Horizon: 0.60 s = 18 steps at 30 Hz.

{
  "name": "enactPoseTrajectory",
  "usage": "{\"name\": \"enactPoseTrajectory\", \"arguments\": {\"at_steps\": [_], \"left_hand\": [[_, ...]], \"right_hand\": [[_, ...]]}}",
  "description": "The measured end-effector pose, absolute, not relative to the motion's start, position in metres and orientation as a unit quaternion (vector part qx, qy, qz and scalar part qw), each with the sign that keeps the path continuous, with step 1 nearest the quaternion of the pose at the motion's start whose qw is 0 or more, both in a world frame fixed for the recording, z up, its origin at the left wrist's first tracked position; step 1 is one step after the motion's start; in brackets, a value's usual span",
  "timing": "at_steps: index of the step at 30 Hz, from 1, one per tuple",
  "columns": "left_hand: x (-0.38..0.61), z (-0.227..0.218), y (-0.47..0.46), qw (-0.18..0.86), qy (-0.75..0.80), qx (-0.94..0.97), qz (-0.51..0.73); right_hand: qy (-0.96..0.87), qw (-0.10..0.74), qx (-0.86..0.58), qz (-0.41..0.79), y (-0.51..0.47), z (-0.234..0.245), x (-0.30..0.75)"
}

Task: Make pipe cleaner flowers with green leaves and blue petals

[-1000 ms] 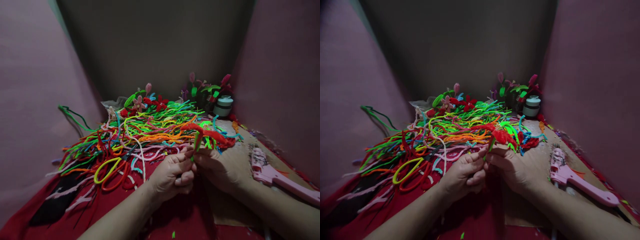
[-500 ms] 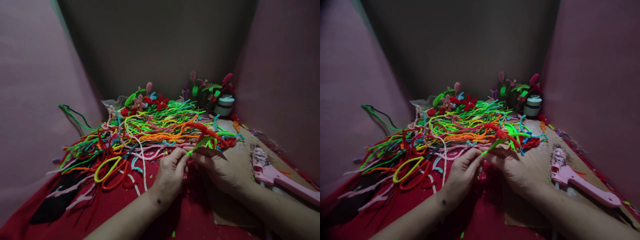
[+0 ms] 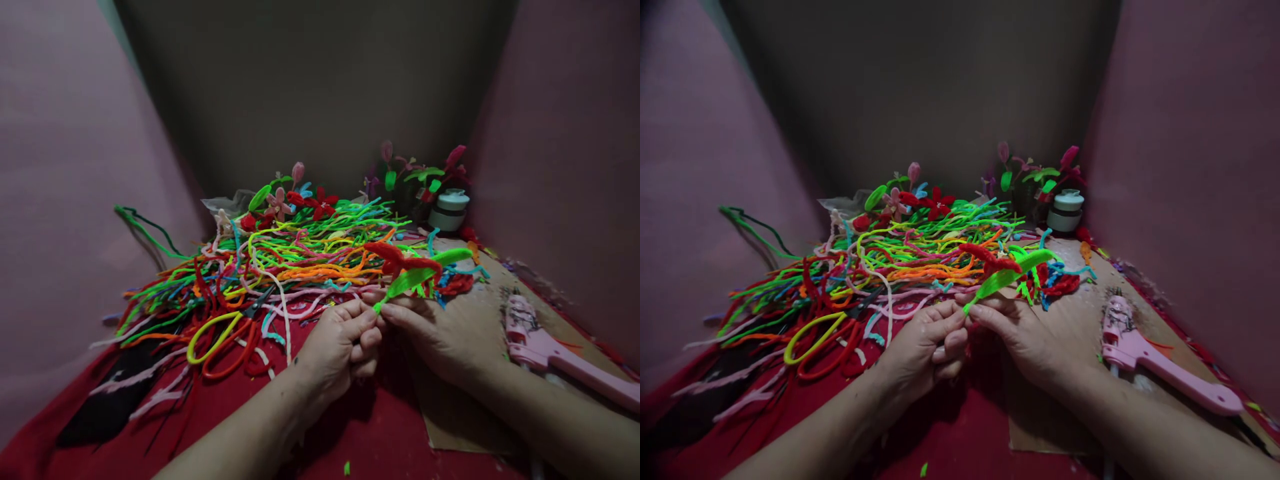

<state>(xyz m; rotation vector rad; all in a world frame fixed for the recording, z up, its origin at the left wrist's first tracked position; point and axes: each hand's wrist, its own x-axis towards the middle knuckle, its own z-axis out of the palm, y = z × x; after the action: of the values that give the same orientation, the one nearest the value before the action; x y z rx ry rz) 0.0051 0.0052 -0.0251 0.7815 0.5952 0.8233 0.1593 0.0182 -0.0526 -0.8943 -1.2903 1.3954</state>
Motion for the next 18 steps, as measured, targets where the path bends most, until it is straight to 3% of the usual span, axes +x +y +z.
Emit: {"name": "enactPoseTrajectory", "arguments": {"at_steps": [5, 12, 15, 18], "left_hand": [[0.007, -0.024, 0.005, 0.759, 0.330, 0.424, 0.368], [0.009, -0.036, -0.003, 0.322, 0.455, 0.723, 0.409], [0.009, -0.037, -0.001, 0.299, 0.452, 0.740, 0.399], [0.010, -0.031, 0.002, 0.376, 0.442, 0.702, 0.413]], "right_hand": [[-0.553, 0.480, -0.370, 0.572, 0.015, -0.041, 0.156], [-0.610, 0.459, -0.460, 0.453, 0.012, -0.035, 0.158], [-0.633, 0.463, -0.447, 0.430, 0.014, -0.038, 0.158], [-0.618, 0.475, -0.423, 0.462, 0.015, -0.043, 0.158]]}}
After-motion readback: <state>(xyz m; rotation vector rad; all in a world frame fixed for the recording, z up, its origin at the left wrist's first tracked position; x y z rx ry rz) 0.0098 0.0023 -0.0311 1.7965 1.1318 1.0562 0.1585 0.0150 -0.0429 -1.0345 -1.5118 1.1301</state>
